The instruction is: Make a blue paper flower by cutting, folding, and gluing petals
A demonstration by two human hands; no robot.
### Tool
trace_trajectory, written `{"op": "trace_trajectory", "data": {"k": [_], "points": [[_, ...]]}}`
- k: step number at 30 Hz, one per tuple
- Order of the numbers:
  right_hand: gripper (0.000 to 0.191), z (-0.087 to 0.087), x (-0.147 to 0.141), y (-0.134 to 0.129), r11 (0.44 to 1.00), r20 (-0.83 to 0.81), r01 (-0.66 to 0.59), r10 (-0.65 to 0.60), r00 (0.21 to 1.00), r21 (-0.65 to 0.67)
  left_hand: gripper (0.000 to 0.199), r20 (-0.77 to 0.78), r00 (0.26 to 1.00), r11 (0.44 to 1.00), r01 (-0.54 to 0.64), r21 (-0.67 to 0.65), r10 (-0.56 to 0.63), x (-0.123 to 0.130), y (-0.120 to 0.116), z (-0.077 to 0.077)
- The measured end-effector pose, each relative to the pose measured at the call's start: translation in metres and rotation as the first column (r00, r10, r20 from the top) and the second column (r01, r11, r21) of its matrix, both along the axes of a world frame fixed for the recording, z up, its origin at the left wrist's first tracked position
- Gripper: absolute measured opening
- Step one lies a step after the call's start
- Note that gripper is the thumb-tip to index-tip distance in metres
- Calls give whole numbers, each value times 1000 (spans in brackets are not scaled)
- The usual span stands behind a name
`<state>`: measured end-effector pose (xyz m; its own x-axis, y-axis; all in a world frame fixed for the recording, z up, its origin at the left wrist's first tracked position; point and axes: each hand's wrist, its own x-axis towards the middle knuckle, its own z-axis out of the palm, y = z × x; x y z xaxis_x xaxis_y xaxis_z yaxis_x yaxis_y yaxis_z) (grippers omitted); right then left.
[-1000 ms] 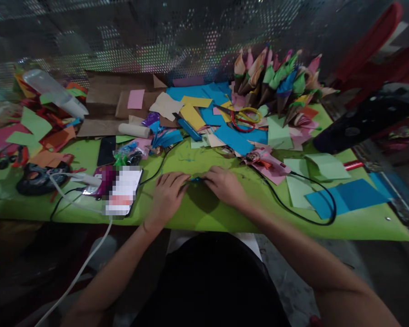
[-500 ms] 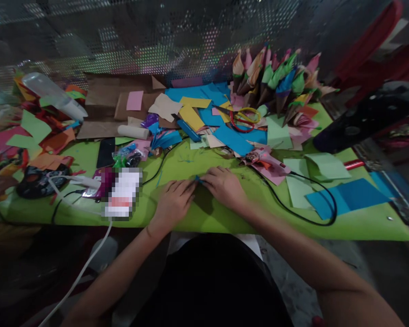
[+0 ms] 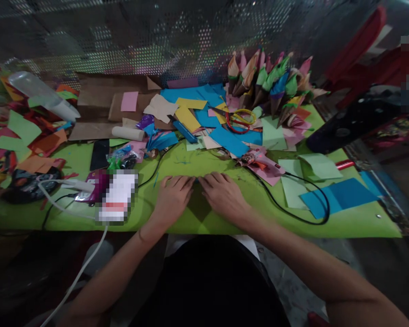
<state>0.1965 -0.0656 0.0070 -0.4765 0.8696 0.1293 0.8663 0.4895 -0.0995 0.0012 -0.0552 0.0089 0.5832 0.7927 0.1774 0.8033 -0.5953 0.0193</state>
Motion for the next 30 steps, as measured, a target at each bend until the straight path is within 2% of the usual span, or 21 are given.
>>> {"op": "trace_trajectory", "data": {"k": [4, 9, 16, 21, 26, 30], "points": [[39, 0, -2, -3, 1000, 26, -8, 8, 1000, 11, 39, -13, 1000, 1000, -2, -4, 2, -1, -4, 0], [35, 0, -3, 7, 999, 52, 27, -29, 998, 28, 38, -46, 998, 999, -31, -13, 30, 5, 9, 1], [41, -3, -4, -7, 1000, 27, -18, 17, 999, 19, 42, -97, 995, 999, 11, 47, -6, 2, -9, -4], [35, -2, -5, 1, 999, 15, 14, -14, 1000, 32, 42, -91, 996, 1000, -22, 17, 23, 5, -4, -1], [39, -4, -4, -2, 999, 4, -21, 20, 1000, 37, 44, -102, 995, 1000, -1, 18, 3, 2, -7, -1], [38, -4, -5, 2, 999, 12, 20, -20, 1000, 27, 43, -78, 996, 999, -32, 17, 33, 4, -2, -3]]}}
